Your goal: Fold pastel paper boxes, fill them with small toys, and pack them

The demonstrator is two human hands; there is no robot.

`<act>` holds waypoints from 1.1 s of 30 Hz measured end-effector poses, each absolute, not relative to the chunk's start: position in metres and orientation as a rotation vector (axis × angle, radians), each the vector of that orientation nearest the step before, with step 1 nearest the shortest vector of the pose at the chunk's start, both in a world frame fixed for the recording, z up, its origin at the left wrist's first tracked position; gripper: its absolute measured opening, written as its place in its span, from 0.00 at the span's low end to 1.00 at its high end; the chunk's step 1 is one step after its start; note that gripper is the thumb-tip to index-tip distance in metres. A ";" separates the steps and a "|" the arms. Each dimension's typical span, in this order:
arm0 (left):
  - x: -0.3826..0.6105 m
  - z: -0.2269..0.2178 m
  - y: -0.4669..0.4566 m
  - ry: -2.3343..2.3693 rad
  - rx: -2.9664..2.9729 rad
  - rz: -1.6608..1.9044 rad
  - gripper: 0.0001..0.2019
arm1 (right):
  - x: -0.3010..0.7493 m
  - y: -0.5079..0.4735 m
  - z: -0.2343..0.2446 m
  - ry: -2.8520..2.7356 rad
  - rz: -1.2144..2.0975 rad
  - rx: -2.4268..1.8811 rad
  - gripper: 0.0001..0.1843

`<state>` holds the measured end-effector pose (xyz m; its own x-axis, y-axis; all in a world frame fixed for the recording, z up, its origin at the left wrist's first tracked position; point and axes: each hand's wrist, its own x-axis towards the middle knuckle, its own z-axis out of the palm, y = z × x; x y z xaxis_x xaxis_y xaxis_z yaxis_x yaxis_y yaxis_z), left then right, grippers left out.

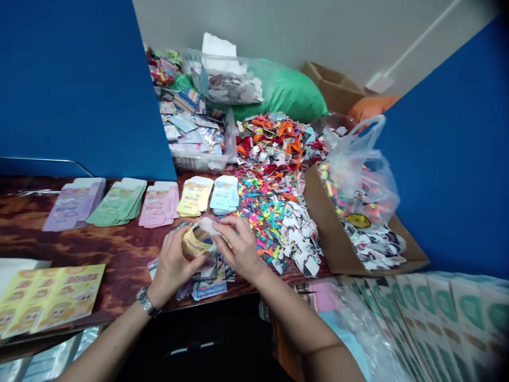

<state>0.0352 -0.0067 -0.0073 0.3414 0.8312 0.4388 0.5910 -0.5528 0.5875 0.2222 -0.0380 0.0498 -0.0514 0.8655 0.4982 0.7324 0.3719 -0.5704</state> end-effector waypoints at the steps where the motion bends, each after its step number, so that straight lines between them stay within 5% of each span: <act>1: 0.036 -0.008 -0.007 1.251 2.305 1.032 0.31 | 0.224 -0.040 0.048 -1.833 0.207 -1.400 0.14; 6: 0.033 -0.013 -0.005 1.247 2.317 0.940 0.34 | 0.288 -0.049 0.034 -1.763 0.251 -1.487 0.14; 14: 0.043 -0.021 -0.008 1.139 2.317 0.867 0.35 | 0.405 -0.063 0.003 -1.603 0.016 -2.685 0.24; 18: 0.045 -0.019 -0.010 1.144 2.308 0.849 0.35 | 0.406 -0.064 0.008 -1.557 -0.001 -2.716 0.14; 25: 0.046 -0.016 -0.011 1.137 2.321 0.852 0.35 | 0.396 -0.051 0.030 -1.663 0.118 -2.423 0.20; 33: 0.049 -0.013 -0.018 1.083 2.351 0.821 0.35 | 0.364 -0.012 0.002 -1.779 0.233 -2.463 0.12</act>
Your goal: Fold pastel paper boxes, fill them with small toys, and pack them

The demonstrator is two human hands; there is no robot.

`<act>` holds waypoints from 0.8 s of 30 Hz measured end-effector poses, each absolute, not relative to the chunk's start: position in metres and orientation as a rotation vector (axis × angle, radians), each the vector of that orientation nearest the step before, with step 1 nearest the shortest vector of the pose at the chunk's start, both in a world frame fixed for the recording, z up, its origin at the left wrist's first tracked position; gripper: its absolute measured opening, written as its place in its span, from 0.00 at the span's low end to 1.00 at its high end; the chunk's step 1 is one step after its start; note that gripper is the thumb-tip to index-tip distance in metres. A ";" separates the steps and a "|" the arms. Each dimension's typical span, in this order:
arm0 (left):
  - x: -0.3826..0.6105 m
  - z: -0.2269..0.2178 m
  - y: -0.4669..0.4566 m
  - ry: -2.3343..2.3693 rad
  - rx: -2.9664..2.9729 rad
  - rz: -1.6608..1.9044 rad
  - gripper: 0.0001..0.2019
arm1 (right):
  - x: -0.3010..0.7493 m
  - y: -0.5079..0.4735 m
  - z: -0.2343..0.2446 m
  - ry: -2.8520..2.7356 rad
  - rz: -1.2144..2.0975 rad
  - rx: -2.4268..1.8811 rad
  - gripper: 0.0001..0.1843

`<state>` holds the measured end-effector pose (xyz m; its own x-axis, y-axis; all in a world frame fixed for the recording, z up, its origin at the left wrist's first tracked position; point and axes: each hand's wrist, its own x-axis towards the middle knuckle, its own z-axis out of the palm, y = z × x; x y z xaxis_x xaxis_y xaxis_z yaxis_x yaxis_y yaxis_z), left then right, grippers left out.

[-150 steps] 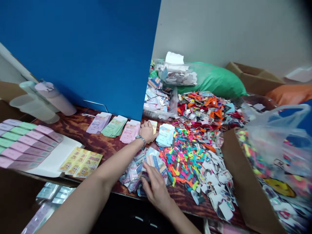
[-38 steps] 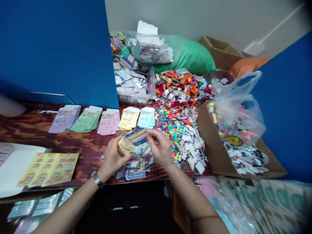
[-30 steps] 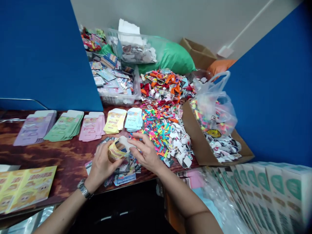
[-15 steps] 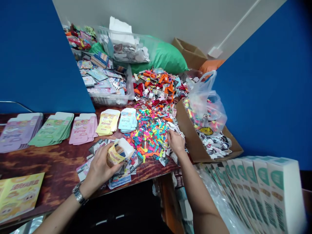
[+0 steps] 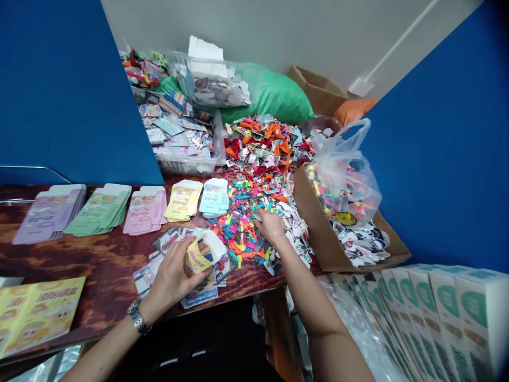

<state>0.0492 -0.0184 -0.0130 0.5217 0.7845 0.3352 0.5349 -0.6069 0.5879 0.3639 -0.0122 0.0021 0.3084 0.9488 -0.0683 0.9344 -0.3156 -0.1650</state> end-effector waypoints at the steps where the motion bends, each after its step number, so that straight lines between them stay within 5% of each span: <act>1: 0.048 -0.014 -0.019 1.086 2.351 0.814 0.35 | 0.363 -0.011 0.001 -1.782 0.224 -2.476 0.09; 24: 0.073 -0.009 -0.015 1.157 2.397 0.748 0.32 | 0.284 -0.038 0.079 -2.062 0.519 -1.783 0.09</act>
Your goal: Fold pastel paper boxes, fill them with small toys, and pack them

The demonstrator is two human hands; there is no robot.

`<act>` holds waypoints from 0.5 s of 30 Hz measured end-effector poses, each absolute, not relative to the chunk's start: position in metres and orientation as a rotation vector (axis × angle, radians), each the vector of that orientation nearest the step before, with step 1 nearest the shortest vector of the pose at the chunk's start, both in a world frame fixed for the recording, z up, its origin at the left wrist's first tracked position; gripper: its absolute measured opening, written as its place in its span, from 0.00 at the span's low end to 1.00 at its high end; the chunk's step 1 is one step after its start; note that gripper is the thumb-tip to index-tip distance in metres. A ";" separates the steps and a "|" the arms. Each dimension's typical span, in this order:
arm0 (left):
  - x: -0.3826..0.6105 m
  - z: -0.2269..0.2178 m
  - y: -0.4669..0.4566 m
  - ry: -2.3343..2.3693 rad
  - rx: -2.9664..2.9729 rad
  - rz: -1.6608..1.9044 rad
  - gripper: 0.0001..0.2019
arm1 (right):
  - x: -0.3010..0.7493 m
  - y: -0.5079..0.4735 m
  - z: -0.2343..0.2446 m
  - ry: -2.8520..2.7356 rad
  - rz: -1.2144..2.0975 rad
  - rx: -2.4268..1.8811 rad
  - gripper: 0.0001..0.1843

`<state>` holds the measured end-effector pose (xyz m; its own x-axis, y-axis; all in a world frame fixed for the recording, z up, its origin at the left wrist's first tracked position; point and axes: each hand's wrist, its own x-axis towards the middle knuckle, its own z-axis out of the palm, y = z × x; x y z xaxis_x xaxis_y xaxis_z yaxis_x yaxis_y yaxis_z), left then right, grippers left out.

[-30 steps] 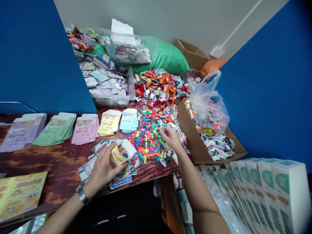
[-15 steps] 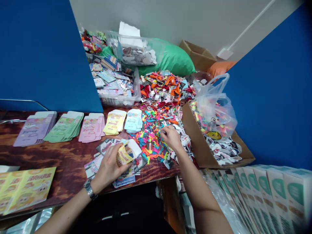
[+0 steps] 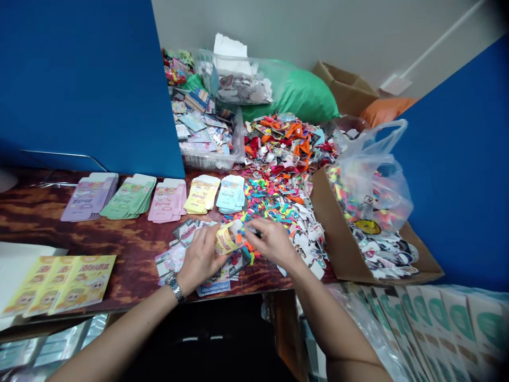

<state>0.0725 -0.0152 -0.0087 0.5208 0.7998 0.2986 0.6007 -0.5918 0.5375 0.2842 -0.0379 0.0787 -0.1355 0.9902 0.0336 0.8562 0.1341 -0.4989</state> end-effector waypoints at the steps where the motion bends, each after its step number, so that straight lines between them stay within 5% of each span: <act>1: 0.073 -0.008 -0.017 1.150 2.410 0.741 0.32 | 0.277 -0.038 0.078 -2.136 0.480 -1.796 0.09; 15: 0.067 -0.016 -0.019 1.108 2.324 0.809 0.33 | 0.258 -0.049 0.057 -2.210 0.323 -1.481 0.11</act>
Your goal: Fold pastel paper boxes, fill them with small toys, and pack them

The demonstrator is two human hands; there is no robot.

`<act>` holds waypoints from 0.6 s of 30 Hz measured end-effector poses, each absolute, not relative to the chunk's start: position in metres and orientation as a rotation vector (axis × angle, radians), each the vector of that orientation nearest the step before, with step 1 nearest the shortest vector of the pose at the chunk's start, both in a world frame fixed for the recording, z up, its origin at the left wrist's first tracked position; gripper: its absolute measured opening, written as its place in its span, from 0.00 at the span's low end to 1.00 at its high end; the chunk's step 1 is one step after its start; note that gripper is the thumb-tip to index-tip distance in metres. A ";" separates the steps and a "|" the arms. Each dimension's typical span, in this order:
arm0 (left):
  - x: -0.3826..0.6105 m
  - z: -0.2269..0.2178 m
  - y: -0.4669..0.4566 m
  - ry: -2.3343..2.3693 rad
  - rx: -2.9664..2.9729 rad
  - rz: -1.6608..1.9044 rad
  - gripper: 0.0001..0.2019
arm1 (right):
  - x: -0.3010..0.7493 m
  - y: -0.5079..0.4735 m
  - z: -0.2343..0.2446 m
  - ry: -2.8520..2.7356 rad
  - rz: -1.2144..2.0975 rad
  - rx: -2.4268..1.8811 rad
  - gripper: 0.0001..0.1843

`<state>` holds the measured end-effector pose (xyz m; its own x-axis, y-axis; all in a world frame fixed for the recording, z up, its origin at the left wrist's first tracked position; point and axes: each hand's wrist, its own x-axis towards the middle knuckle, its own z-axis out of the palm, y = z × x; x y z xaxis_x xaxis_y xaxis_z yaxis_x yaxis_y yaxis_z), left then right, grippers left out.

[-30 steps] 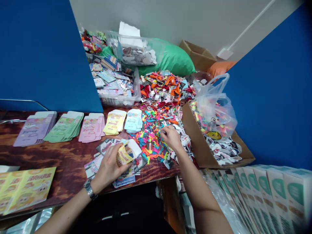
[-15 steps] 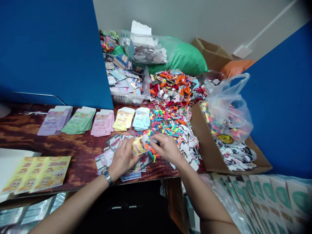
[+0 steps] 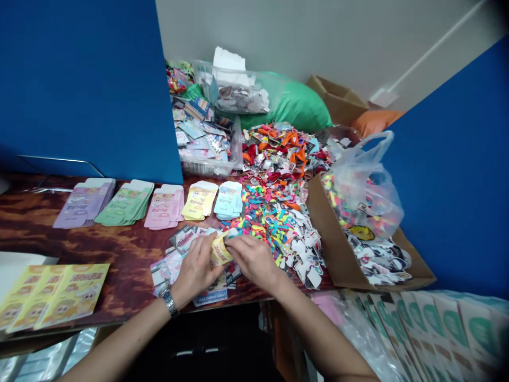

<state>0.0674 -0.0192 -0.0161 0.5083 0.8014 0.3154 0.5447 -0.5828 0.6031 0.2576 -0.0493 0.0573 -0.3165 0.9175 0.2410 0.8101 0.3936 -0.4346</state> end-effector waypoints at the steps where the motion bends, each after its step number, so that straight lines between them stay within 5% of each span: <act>1: 0.068 -0.017 -0.019 1.117 2.316 0.812 0.33 | 0.258 -0.049 0.058 -2.203 0.319 -1.455 0.12; 10: 0.066 -0.023 -0.010 1.120 2.295 0.793 0.35 | 0.287 -0.015 0.056 -2.149 0.377 -1.362 0.11; 18: 0.062 -0.025 -0.011 1.136 2.304 0.758 0.36 | 0.392 0.117 0.033 -1.690 0.239 -2.317 0.16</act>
